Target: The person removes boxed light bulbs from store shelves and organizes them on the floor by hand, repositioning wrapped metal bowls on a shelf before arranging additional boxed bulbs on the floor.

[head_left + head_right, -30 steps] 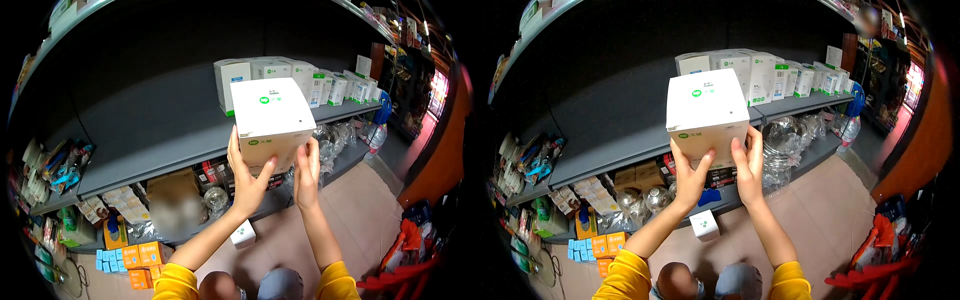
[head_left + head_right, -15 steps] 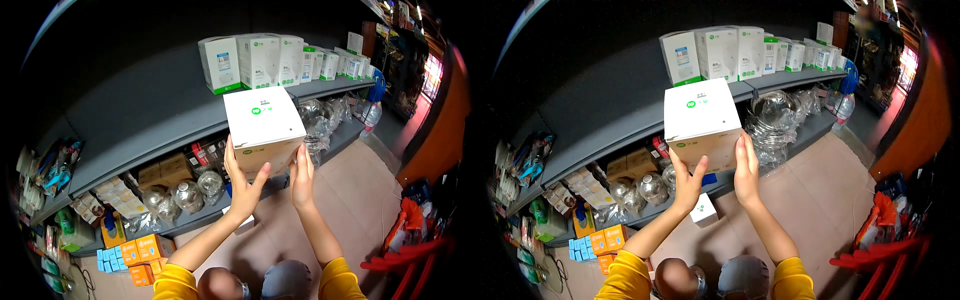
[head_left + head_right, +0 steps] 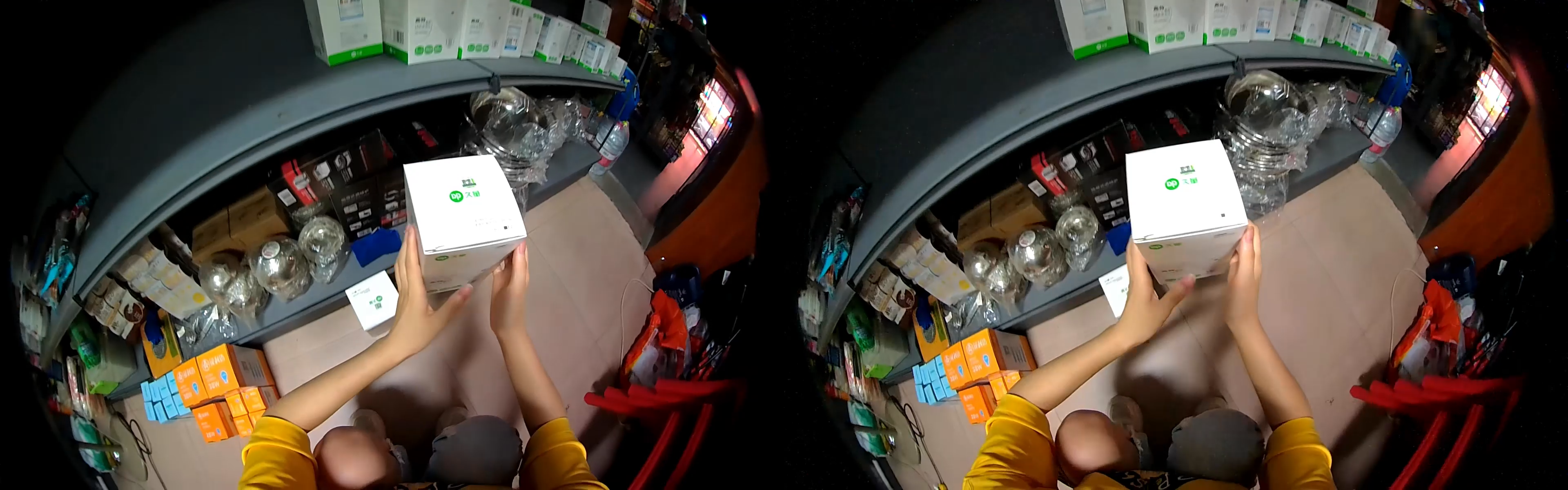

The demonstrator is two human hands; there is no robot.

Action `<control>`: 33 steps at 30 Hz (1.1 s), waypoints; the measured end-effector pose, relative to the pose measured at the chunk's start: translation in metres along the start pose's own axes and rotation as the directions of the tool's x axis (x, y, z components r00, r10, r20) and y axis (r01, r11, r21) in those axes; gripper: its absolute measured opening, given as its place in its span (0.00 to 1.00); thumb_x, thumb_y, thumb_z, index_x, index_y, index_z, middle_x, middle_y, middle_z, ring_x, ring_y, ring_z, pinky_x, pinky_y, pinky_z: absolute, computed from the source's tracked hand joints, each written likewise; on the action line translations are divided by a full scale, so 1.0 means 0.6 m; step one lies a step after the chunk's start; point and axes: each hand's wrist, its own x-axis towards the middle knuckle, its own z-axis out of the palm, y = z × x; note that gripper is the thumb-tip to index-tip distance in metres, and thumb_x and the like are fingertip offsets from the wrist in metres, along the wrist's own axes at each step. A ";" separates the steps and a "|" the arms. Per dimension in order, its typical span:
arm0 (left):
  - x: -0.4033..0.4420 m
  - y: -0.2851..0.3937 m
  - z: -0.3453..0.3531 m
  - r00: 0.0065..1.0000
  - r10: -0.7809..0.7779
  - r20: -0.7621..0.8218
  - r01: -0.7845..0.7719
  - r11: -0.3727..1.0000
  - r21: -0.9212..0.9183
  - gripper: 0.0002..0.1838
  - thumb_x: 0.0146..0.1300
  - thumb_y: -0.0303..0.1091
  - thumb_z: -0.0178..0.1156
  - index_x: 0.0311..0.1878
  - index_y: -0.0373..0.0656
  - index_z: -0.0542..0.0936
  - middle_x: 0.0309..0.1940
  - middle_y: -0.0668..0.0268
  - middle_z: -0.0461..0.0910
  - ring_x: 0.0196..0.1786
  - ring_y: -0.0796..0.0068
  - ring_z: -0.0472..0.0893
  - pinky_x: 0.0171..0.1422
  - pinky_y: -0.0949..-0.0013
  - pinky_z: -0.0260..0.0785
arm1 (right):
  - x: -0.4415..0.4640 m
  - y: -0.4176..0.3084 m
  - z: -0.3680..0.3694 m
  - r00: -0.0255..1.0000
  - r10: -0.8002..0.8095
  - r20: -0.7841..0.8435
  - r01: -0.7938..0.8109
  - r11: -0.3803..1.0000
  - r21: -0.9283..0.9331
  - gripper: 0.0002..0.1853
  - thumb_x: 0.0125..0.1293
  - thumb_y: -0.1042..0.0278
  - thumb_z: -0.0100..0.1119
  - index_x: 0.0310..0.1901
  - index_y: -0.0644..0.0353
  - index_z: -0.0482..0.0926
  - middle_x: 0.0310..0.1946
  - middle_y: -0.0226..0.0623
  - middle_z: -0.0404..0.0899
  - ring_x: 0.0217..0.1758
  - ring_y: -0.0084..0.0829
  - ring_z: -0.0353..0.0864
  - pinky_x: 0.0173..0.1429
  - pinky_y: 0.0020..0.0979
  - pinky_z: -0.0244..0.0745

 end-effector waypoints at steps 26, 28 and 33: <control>-0.346 -0.213 0.027 0.826 -0.420 0.374 0.515 0.834 -0.200 0.49 0.49 0.32 0.61 0.60 0.29 0.34 0.62 0.45 0.37 0.65 0.56 0.46 0.65 0.62 0.46 | -0.186 0.266 -0.153 0.732 0.658 0.178 -0.600 0.746 -0.289 0.17 0.60 0.66 0.39 0.47 0.65 0.69 0.43 0.34 0.71 0.47 0.23 0.67 0.52 0.22 0.59; -0.354 -0.216 0.029 0.823 -0.438 0.361 0.526 0.828 -0.195 0.47 0.49 0.31 0.61 0.59 0.29 0.35 0.62 0.44 0.38 0.65 0.57 0.47 0.65 0.62 0.46 | -0.192 0.291 -0.163 0.702 0.694 0.159 -0.637 0.712 -0.295 0.16 0.60 0.67 0.39 0.46 0.65 0.70 0.42 0.34 0.71 0.46 0.23 0.68 0.51 0.21 0.60; -0.389 -0.240 0.042 0.822 -0.458 0.339 0.546 0.803 -0.240 0.43 0.51 0.28 0.59 0.58 0.29 0.37 0.59 0.43 0.44 0.63 0.59 0.50 0.64 0.63 0.46 | -0.196 0.315 -0.156 0.658 0.742 0.128 -0.667 0.654 -0.357 0.14 0.60 0.69 0.40 0.44 0.64 0.71 0.40 0.33 0.72 0.43 0.22 0.68 0.48 0.20 0.61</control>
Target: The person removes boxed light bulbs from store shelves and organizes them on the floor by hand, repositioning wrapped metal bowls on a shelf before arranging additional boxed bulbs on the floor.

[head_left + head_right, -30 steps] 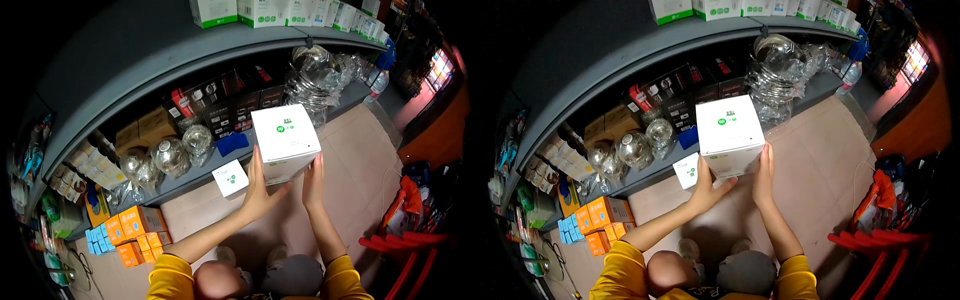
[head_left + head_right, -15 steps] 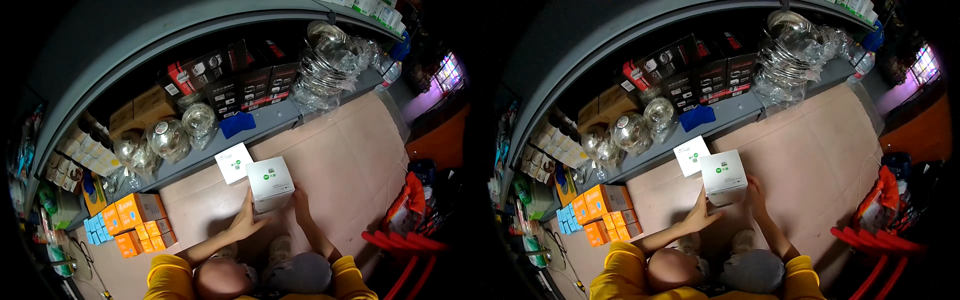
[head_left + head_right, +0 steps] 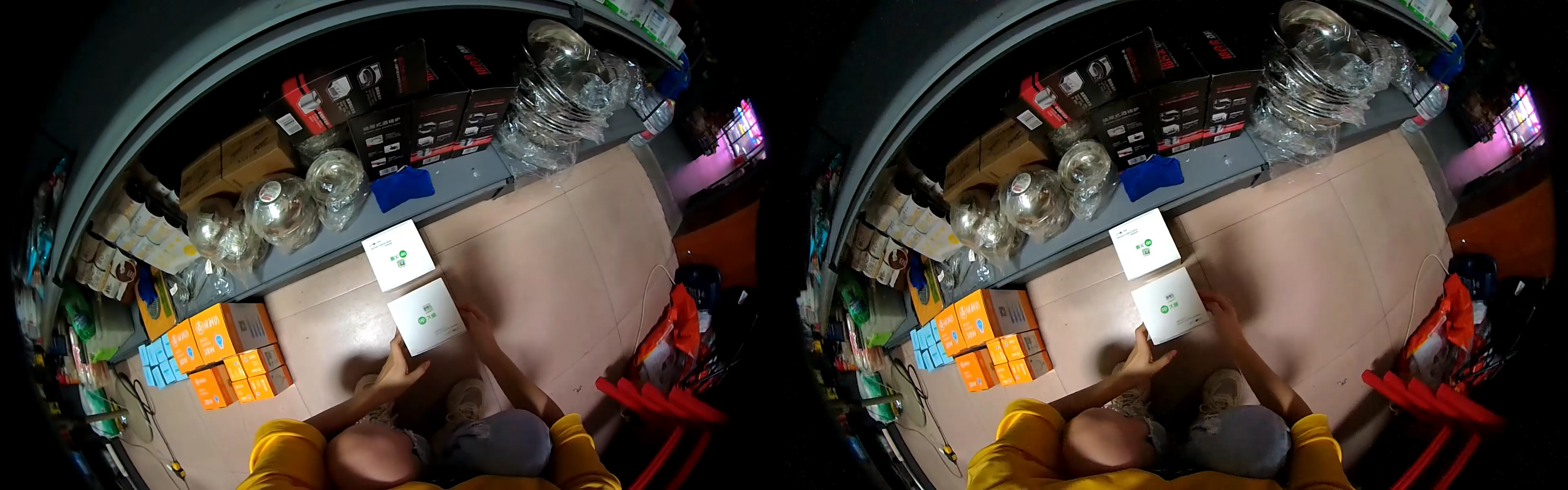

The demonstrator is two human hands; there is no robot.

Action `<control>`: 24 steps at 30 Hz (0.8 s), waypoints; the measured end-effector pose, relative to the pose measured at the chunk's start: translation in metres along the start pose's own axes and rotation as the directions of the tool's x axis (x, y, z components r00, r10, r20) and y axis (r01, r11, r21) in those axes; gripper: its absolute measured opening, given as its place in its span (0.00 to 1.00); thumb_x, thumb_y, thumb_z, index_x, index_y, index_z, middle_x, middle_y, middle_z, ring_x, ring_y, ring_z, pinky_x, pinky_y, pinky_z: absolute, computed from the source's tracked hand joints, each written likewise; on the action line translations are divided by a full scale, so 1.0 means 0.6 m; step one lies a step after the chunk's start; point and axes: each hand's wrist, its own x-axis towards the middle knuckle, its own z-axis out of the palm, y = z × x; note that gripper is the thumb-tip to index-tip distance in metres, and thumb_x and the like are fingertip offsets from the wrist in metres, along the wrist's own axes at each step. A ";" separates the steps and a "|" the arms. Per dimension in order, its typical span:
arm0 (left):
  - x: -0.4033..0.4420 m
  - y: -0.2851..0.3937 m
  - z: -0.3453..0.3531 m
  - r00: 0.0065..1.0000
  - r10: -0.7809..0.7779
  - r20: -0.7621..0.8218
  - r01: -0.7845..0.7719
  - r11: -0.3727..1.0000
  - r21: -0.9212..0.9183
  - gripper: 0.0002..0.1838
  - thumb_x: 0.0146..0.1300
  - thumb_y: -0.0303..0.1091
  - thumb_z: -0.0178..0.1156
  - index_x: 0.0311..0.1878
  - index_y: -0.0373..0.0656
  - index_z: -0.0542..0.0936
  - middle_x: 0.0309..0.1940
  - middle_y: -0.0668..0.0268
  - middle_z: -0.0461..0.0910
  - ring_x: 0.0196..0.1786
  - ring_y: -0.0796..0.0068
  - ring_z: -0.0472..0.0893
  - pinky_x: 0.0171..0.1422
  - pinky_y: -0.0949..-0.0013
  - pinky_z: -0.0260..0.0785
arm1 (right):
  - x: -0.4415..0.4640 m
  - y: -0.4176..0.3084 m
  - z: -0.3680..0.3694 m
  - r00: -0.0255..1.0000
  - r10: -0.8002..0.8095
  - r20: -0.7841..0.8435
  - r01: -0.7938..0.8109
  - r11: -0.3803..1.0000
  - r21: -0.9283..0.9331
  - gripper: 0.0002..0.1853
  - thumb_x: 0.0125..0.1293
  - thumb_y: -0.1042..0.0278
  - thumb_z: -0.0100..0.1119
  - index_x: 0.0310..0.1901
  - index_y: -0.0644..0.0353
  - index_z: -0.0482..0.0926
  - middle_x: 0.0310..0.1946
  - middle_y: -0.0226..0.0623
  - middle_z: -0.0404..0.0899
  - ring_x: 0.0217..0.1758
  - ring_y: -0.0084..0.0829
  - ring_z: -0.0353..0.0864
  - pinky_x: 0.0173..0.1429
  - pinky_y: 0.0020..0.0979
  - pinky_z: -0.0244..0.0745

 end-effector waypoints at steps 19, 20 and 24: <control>0.038 0.008 0.009 0.996 -0.033 0.080 0.032 0.999 0.017 0.47 0.50 0.31 0.60 0.60 0.30 0.34 0.62 0.40 0.32 0.66 0.53 0.41 0.64 0.61 0.49 | 0.020 0.028 -0.046 0.981 -0.104 -0.163 0.043 0.939 -0.342 0.20 0.63 0.59 0.34 0.47 0.66 0.69 0.42 0.37 0.71 0.46 0.27 0.68 0.52 0.26 0.60; 0.052 0.007 0.014 0.991 -0.008 0.135 0.004 1.000 0.030 0.48 0.50 0.33 0.60 0.60 0.30 0.32 0.62 0.41 0.32 0.66 0.53 0.40 0.64 0.62 0.50 | 0.024 0.022 -0.052 0.975 0.013 -0.221 -0.023 0.999 -0.042 0.22 0.63 0.58 0.32 0.50 0.65 0.67 0.45 0.36 0.70 0.48 0.28 0.66 0.54 0.27 0.58; 0.122 0.050 0.038 0.981 -0.018 0.195 0.021 1.000 -0.013 0.49 0.50 0.29 0.59 0.60 0.34 0.28 0.62 0.46 0.37 0.65 0.55 0.44 0.64 0.62 0.47 | 0.013 -0.078 -0.054 0.972 -0.040 -0.230 0.059 0.995 0.075 0.21 0.62 0.58 0.34 0.50 0.64 0.67 0.45 0.35 0.70 0.50 0.26 0.65 0.55 0.26 0.56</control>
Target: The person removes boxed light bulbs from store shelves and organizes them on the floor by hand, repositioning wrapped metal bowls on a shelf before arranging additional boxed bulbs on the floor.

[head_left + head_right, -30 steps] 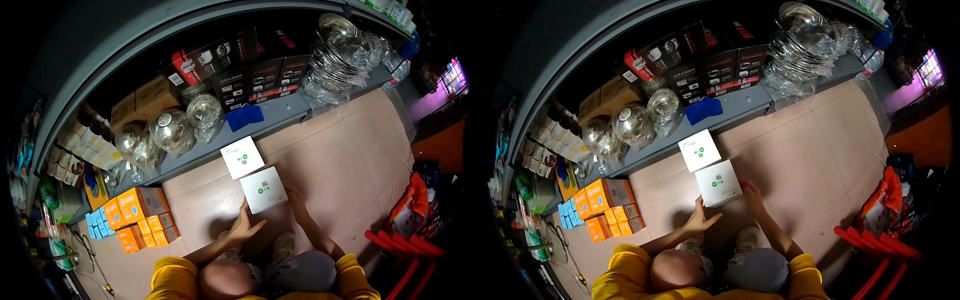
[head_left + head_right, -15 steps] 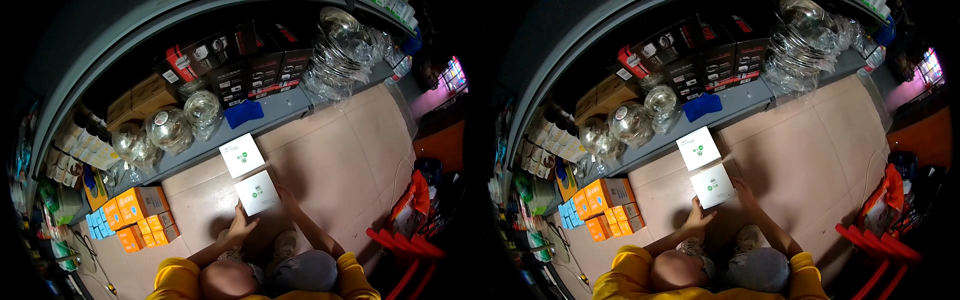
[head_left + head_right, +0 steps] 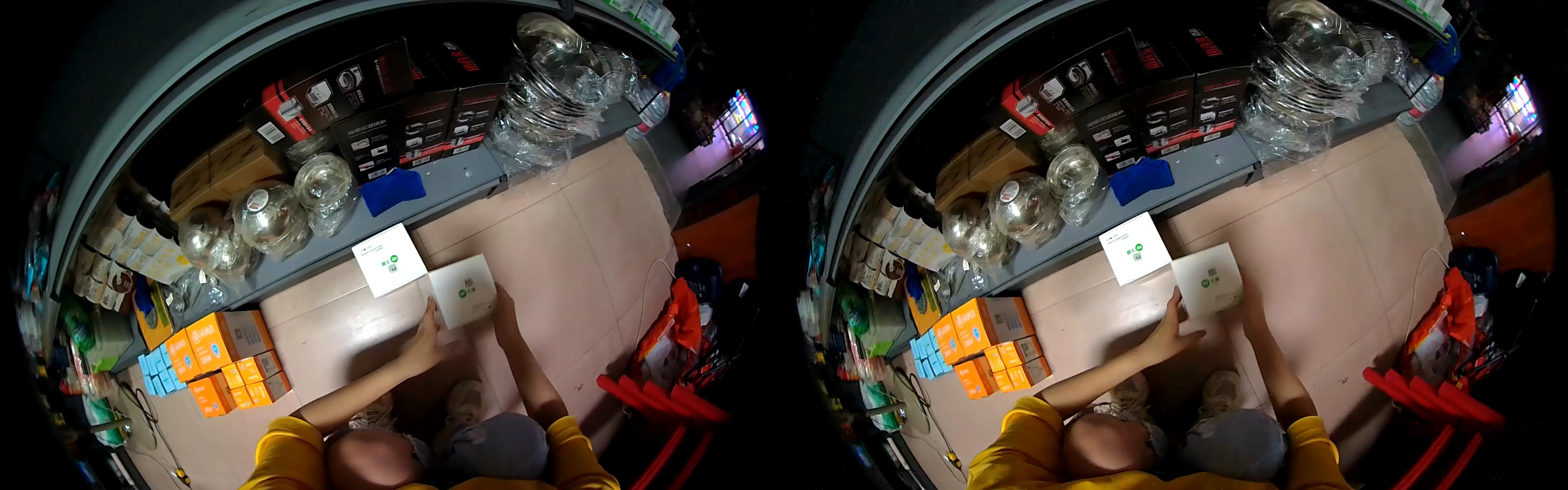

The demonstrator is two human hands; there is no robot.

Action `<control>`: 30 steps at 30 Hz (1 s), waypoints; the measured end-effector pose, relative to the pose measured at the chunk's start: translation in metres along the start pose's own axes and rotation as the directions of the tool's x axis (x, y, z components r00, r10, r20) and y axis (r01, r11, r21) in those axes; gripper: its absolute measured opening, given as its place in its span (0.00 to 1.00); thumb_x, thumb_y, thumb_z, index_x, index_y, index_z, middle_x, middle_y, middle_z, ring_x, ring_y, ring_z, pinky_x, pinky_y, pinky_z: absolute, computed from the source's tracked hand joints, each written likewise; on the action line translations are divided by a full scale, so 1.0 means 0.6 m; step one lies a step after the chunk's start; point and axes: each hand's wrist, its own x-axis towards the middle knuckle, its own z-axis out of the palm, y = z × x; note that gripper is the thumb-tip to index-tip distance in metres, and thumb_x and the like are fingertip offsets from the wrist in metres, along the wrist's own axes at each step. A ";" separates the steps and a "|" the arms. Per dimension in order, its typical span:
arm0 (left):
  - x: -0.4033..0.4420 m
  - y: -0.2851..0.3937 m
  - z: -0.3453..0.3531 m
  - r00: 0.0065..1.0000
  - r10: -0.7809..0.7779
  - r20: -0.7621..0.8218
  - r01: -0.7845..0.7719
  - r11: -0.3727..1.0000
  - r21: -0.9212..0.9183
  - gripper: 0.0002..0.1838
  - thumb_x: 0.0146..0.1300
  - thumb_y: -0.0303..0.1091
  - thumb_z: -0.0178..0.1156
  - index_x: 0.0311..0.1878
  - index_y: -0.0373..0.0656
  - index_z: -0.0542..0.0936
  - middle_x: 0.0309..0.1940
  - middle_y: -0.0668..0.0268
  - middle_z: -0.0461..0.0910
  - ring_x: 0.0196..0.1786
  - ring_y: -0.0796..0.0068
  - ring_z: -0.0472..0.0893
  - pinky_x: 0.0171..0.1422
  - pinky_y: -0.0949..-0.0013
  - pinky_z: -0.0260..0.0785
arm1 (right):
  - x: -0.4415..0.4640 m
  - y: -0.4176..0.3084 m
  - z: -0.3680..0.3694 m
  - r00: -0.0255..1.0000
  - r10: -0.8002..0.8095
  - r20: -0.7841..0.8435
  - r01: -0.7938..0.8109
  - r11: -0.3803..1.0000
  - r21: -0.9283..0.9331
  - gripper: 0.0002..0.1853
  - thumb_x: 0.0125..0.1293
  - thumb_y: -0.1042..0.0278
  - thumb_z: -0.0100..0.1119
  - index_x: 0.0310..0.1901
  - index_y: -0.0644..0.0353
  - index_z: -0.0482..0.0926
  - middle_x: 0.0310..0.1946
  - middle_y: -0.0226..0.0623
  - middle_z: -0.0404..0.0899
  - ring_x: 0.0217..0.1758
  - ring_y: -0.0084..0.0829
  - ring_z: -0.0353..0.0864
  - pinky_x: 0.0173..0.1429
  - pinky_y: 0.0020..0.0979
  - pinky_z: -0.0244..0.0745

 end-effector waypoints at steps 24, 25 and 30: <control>0.124 0.031 0.007 0.896 0.186 -0.404 -0.207 0.978 -0.008 0.46 0.42 0.20 0.59 0.61 0.34 0.40 0.53 0.51 0.57 0.57 0.60 0.59 0.59 0.67 0.53 | 0.158 0.008 0.012 1.000 -0.023 -0.007 0.023 1.000 -0.005 0.20 0.61 0.59 0.42 0.47 0.67 0.70 0.42 0.36 0.73 0.46 0.27 0.69 0.52 0.25 0.61; 0.119 0.034 0.006 0.901 0.119 -0.418 -0.152 0.987 -0.046 0.46 0.43 0.20 0.58 0.61 0.34 0.39 0.54 0.51 0.56 0.57 0.59 0.59 0.59 0.67 0.53 | 0.160 0.011 0.016 1.000 -0.021 -0.007 0.021 1.000 -0.004 0.20 0.61 0.59 0.42 0.47 0.67 0.70 0.42 0.36 0.73 0.46 0.27 0.69 0.52 0.25 0.61; 0.106 0.013 0.006 0.852 0.114 -0.511 -0.064 0.991 0.116 0.45 0.43 0.18 0.55 0.61 0.34 0.38 0.54 0.49 0.54 0.57 0.58 0.58 0.60 0.66 0.51 | 0.150 0.014 0.050 0.997 0.077 0.020 -0.078 0.993 0.087 0.19 0.61 0.58 0.44 0.44 0.67 0.71 0.38 0.35 0.73 0.41 0.23 0.69 0.47 0.22 0.62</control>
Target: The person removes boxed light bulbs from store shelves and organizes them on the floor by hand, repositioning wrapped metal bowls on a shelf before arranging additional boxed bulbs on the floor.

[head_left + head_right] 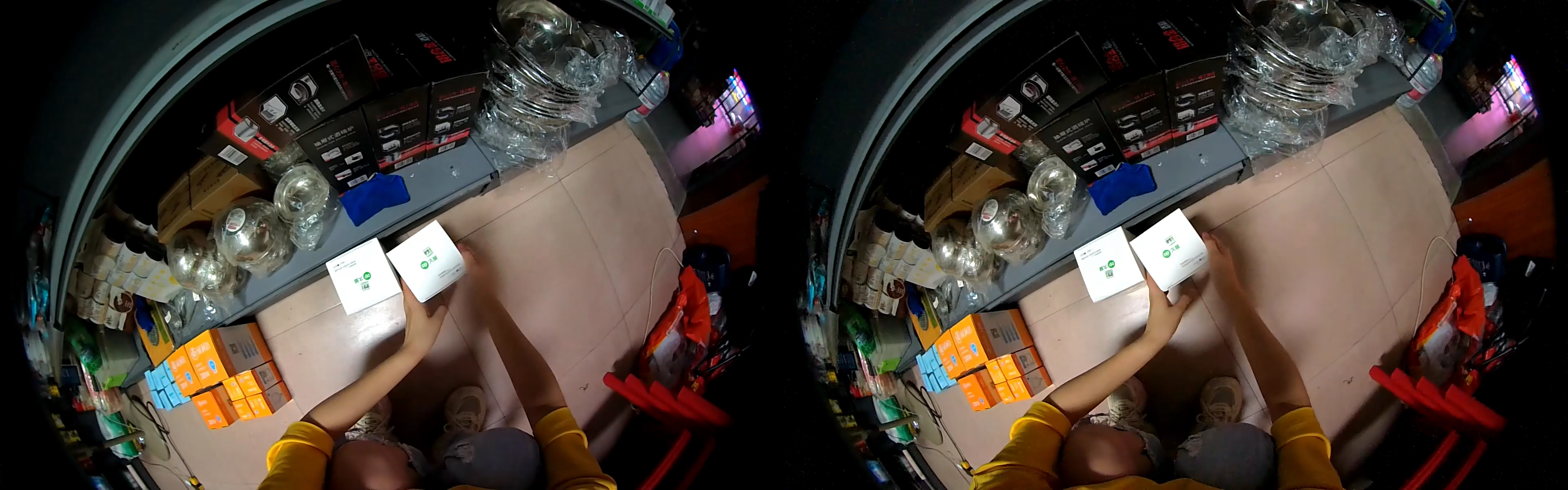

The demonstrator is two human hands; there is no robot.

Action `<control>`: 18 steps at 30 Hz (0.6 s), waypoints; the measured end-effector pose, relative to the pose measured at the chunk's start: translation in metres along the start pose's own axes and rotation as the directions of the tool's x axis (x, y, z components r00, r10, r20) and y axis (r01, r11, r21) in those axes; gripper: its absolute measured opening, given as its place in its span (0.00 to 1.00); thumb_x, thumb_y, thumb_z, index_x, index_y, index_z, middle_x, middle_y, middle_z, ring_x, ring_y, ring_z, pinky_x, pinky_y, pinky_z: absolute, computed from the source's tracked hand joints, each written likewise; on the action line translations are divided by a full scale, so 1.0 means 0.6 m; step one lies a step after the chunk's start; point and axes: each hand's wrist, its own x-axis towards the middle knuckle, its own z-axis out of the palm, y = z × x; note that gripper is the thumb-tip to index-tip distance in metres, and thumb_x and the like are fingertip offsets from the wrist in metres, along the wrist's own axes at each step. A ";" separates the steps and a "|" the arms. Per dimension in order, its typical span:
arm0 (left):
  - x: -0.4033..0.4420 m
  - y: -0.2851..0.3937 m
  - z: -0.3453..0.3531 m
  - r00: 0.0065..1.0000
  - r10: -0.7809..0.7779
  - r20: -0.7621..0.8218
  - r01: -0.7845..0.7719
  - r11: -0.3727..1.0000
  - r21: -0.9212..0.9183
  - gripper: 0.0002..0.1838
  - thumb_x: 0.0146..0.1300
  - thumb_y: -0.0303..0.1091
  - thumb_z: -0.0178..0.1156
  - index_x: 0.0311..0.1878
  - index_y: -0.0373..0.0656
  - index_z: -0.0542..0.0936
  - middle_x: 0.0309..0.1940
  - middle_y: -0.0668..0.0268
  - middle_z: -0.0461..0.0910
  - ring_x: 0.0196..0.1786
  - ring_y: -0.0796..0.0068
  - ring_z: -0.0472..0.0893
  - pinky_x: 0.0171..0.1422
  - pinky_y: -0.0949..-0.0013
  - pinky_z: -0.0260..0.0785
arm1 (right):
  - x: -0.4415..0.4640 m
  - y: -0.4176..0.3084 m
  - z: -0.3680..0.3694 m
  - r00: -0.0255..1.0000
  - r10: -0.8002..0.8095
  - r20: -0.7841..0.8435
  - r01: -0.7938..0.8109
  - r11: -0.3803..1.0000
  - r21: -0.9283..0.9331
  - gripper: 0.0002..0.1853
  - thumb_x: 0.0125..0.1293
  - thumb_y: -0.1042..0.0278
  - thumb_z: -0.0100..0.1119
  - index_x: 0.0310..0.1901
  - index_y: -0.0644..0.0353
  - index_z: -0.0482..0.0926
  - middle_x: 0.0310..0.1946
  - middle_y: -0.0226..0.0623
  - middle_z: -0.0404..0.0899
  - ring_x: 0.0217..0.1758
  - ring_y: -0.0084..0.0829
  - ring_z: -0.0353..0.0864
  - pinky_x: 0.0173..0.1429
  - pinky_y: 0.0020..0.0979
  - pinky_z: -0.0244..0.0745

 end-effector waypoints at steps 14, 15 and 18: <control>0.021 -0.034 0.027 0.896 -0.436 -0.090 0.377 0.851 -0.365 0.42 0.46 0.23 0.52 0.63 0.34 0.38 0.62 0.50 0.46 0.64 0.60 0.48 0.66 0.71 0.39 | -0.009 -0.035 0.031 0.994 -0.102 0.027 0.105 0.985 -0.135 0.27 0.63 0.48 0.38 0.43 0.69 0.72 0.39 0.37 0.74 0.42 0.24 0.69 0.48 0.22 0.60; 0.021 -0.029 0.027 0.887 -0.454 -0.089 0.394 0.842 -0.367 0.42 0.47 0.23 0.52 0.63 0.34 0.38 0.62 0.50 0.46 0.64 0.61 0.48 0.65 0.71 0.39 | -0.011 -0.035 0.032 0.987 -0.155 0.032 0.159 0.972 -0.171 0.28 0.63 0.47 0.38 0.43 0.70 0.72 0.39 0.38 0.73 0.43 0.25 0.69 0.49 0.23 0.60; 0.013 -0.017 0.024 0.791 -0.611 -0.014 0.549 0.721 -0.421 0.42 0.47 0.26 0.54 0.63 0.34 0.40 0.61 0.50 0.49 0.63 0.61 0.52 0.64 0.71 0.44 | 0.009 -0.008 0.028 0.984 -0.174 0.037 0.178 0.967 -0.185 0.29 0.62 0.46 0.37 0.43 0.70 0.72 0.40 0.40 0.73 0.44 0.27 0.69 0.50 0.25 0.60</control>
